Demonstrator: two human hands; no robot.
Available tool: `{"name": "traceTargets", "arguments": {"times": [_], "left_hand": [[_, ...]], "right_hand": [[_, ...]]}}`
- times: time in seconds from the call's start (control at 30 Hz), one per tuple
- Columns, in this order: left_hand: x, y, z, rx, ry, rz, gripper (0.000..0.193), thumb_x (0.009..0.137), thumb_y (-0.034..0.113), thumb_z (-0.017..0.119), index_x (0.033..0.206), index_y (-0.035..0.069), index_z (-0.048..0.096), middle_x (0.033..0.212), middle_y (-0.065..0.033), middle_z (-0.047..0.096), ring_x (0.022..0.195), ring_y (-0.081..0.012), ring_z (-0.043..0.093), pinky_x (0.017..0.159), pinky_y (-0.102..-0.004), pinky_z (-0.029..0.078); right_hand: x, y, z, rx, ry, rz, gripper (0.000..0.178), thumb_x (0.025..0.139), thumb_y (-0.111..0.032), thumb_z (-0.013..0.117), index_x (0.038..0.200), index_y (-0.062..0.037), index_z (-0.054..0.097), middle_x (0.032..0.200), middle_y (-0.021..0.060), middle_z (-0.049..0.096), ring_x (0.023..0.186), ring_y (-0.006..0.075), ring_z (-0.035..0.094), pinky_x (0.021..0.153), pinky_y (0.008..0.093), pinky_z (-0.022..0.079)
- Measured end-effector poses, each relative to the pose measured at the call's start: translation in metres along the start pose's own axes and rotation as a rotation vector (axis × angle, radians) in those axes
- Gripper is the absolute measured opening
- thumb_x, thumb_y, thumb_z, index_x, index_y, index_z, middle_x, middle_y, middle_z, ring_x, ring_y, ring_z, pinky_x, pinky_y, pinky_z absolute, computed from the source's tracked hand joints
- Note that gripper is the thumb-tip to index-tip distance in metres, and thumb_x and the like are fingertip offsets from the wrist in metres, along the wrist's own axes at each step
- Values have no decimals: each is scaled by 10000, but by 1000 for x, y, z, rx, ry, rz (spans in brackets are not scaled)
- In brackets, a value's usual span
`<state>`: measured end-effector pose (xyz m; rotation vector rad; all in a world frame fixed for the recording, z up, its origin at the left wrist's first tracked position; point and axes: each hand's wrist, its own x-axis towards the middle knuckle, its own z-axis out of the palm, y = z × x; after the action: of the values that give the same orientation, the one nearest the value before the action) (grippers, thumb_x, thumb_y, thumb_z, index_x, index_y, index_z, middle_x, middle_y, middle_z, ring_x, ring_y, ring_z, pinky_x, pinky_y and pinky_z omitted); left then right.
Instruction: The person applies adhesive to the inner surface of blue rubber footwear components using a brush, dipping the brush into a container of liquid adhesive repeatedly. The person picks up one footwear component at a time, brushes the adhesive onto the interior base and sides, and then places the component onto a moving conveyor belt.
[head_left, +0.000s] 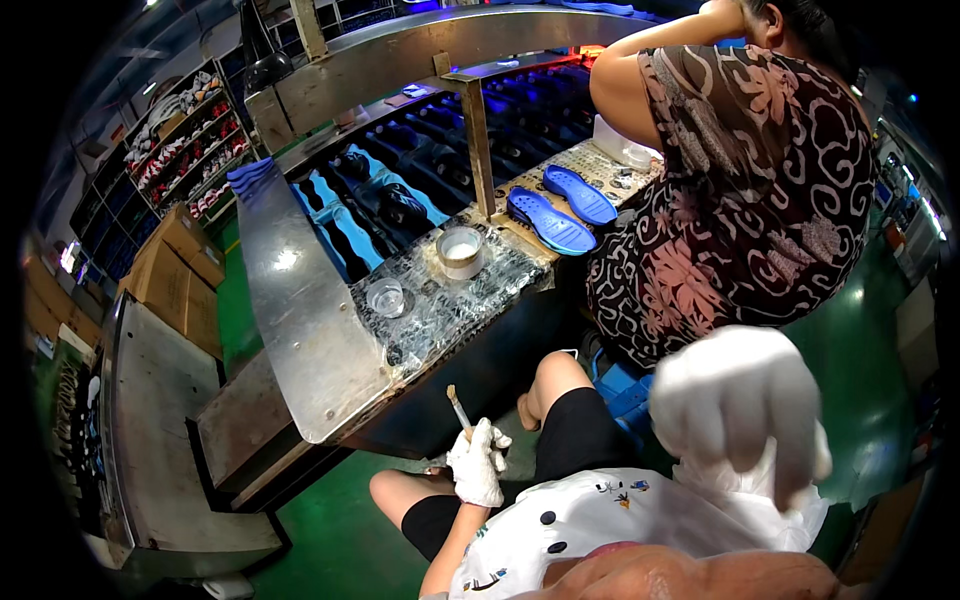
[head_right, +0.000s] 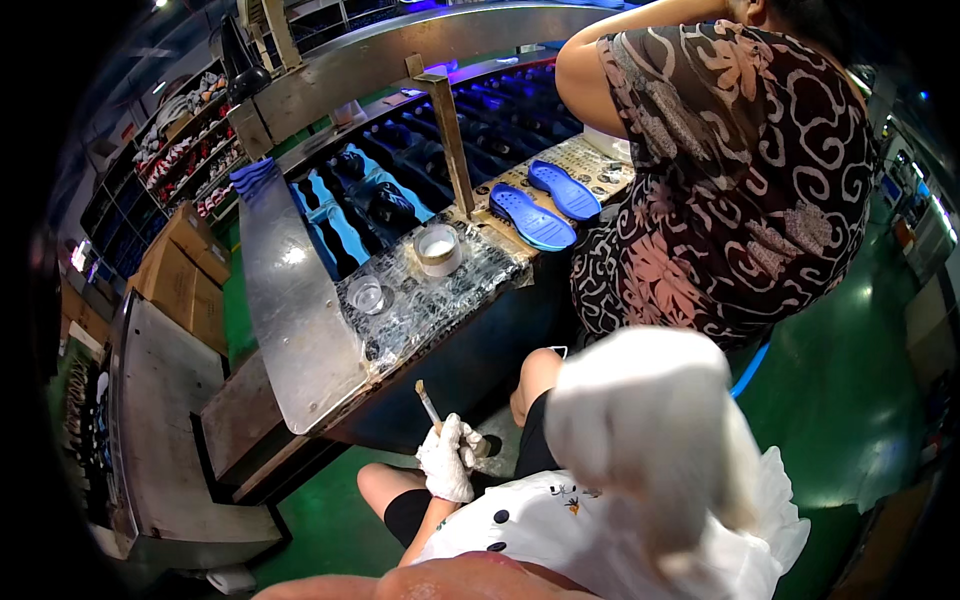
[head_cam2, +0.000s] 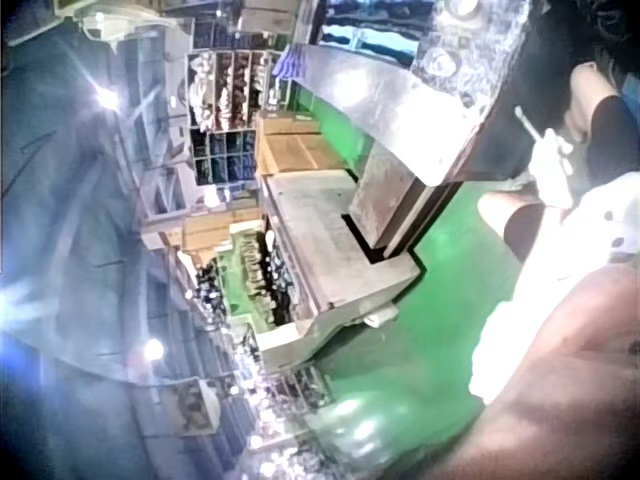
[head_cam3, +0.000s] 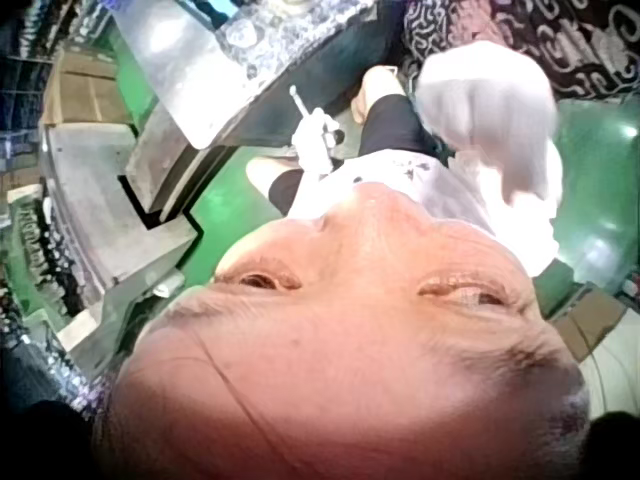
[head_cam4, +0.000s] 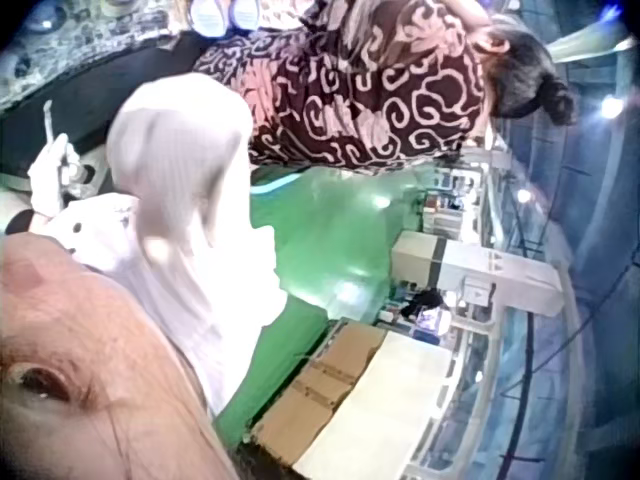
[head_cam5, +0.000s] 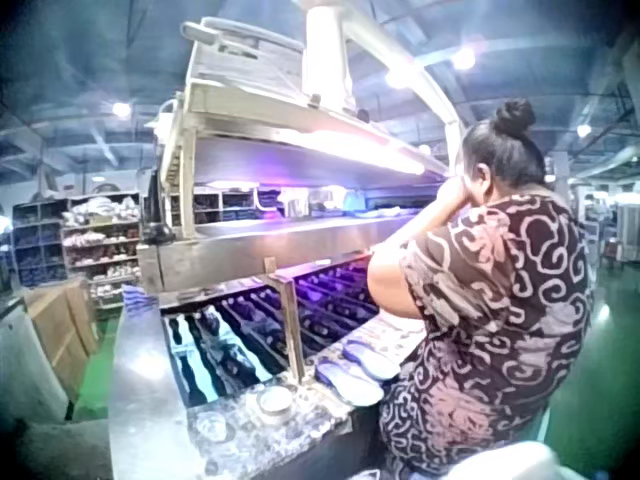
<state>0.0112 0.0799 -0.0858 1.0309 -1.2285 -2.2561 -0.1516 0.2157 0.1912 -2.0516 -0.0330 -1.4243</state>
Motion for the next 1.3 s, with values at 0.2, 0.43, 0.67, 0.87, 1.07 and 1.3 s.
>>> {"name": "traceTargets", "arguments": {"times": [0.2,0.43,0.67,0.87,1.07,1.3], "left_hand": [[-8,4,0,32,56,25,234,948,289,613,823,94,574,655,-35,632,396,-56,436,378,-205,322],[-9,4,-9,-5,88,38,233,948,285,614,831,85,586,668,-34,641,400,-53,439,385,-204,328],[-10,14,-12,25,157,65,229,954,284,604,838,87,583,665,-30,635,402,-54,446,383,-204,326],[-2,12,-16,9,168,46,232,955,289,604,827,97,575,662,-25,630,398,-54,443,378,-204,323],[5,8,-23,-1,170,25,234,957,288,602,825,96,576,656,-25,626,394,-55,435,373,-207,317],[8,11,-23,21,169,17,244,960,295,595,817,98,573,651,-21,619,390,-58,430,370,-211,313]], "right_hand": [[-2,19,22,49,56,82,236,891,-210,612,924,15,676,605,58,521,451,186,466,427,309,381],[-70,62,-56,-460,801,1111,213,842,-193,646,924,3,655,760,76,666,682,147,622,646,268,501],[-160,150,-171,-1491,623,1159,491,780,-350,738,1119,-17,615,1144,180,635,1068,322,607,937,378,471],[-182,185,-212,-1545,707,1279,374,807,-335,647,1072,-71,662,1074,187,672,1027,347,633,902,404,498],[-179,193,-244,-1617,496,1485,301,809,-274,638,1034,-77,669,986,175,691,951,348,652,857,411,513],[-171,199,-264,-1590,251,1792,310,777,-291,673,953,-41,723,969,205,691,925,347,668,847,402,527]]}}
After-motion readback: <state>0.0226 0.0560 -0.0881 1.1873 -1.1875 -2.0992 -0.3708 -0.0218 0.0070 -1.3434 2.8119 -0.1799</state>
